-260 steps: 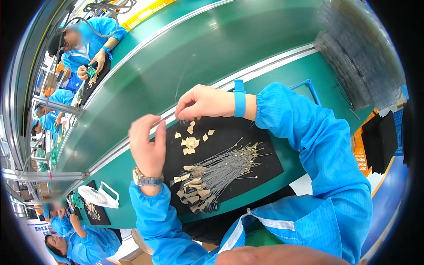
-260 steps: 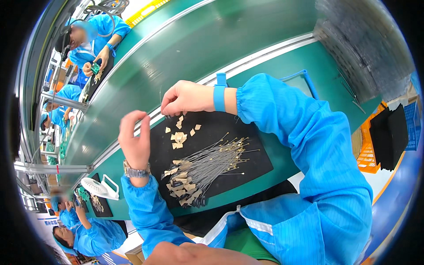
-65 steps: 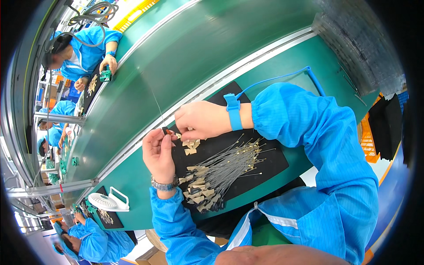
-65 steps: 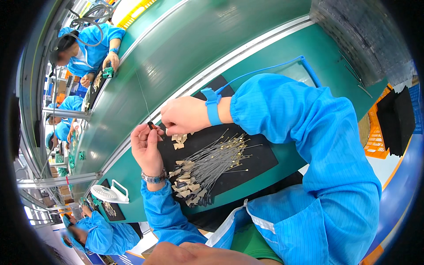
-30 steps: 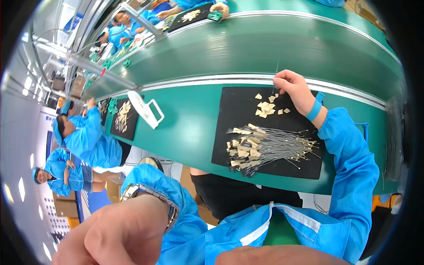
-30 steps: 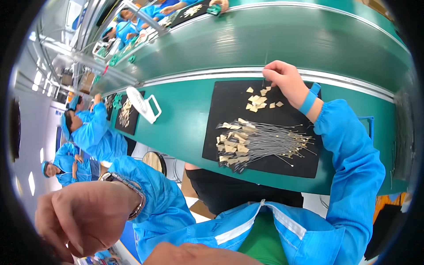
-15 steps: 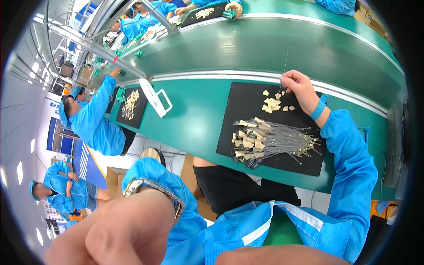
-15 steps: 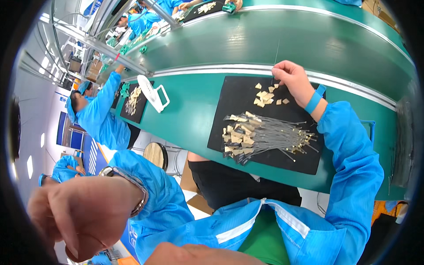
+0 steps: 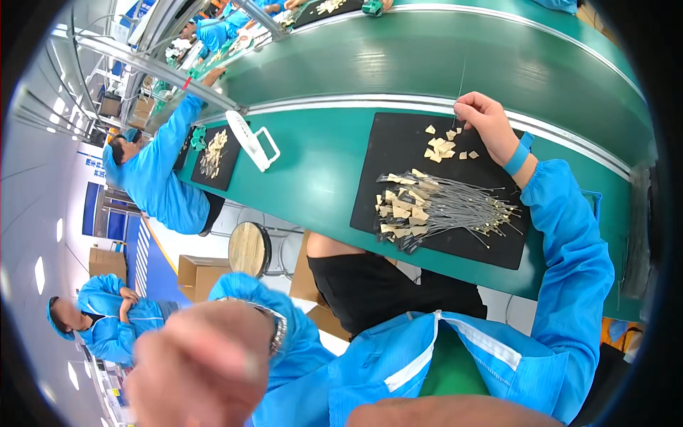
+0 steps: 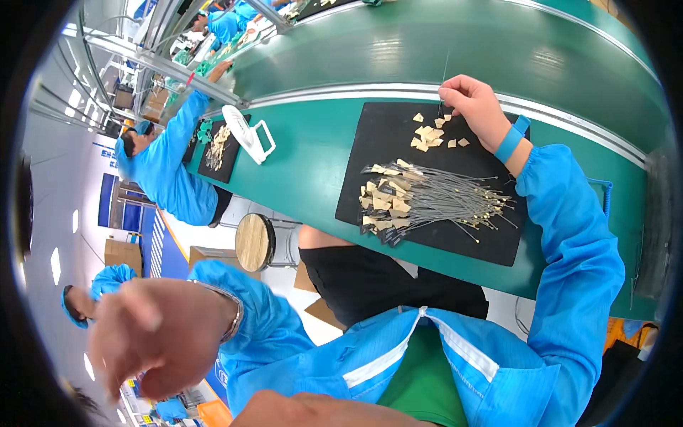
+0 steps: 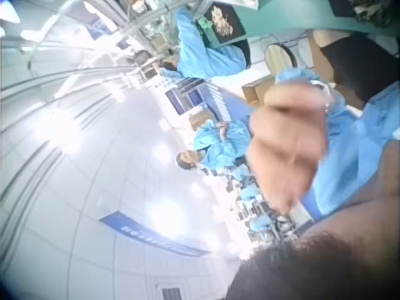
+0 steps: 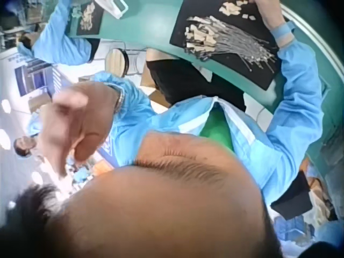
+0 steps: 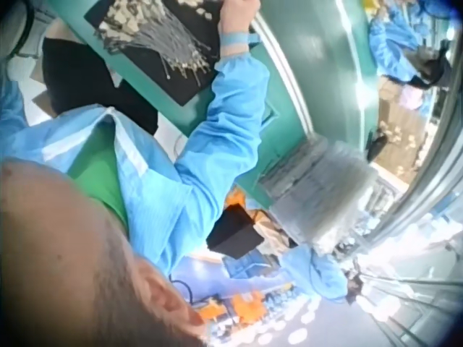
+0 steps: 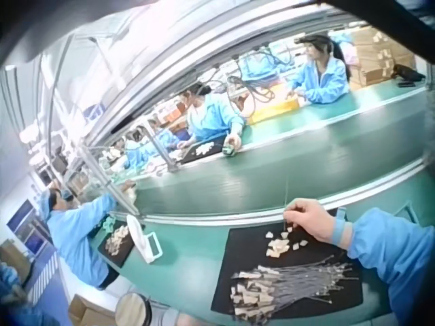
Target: Assembling small electronic components onto wires using a jig on a factory production line.
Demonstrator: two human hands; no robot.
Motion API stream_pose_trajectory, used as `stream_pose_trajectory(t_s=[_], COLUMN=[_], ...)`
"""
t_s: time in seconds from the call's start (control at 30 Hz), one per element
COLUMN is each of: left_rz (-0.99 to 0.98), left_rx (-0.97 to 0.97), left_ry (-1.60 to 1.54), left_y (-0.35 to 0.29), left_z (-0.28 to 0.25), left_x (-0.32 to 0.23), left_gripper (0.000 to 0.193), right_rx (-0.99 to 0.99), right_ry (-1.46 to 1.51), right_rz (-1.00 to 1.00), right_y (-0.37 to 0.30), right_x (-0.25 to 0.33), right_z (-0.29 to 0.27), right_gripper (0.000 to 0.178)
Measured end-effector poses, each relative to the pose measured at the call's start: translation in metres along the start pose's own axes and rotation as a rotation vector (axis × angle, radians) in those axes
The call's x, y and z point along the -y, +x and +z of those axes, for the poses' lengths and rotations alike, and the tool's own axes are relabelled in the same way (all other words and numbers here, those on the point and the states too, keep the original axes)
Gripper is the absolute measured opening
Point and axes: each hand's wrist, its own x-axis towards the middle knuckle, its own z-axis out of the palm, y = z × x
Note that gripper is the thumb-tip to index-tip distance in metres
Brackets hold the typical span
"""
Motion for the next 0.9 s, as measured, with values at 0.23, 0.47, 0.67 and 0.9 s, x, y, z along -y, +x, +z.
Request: stream_pose_trajectory(t_s=[0.23, 0.47, 0.67, 0.9], left_rz=[-1.289, -1.464, -1.464, -1.457], left_rx=[0.141, -0.384, -0.402, -0.446], left_ry=[0.899, 0.953, 0.879, 0.885], left_y=[-0.168, -0.357, -0.344, -0.374], left_z=[-0.086, -0.039, -0.023, -0.030], left_x=[-0.056, -0.160, -0.159, -0.183], left_gripper=[0.009, 0.015, 0.040, 0.057], right_rx=[-0.034, -0.019, -0.059, -0.019], right_ry=[-0.070, -0.059, -0.127, -0.092], right_rz=[-0.012, -0.060, -0.019, -0.055], right_y=[-0.003, 0.011, 0.007, 0.005], right_x=[-0.005, -0.017, -0.016, -0.020], right_z=[-0.012, -0.001, -0.030, 0.007], right_gripper=[0.018, 0.017, 0.020, 0.021])
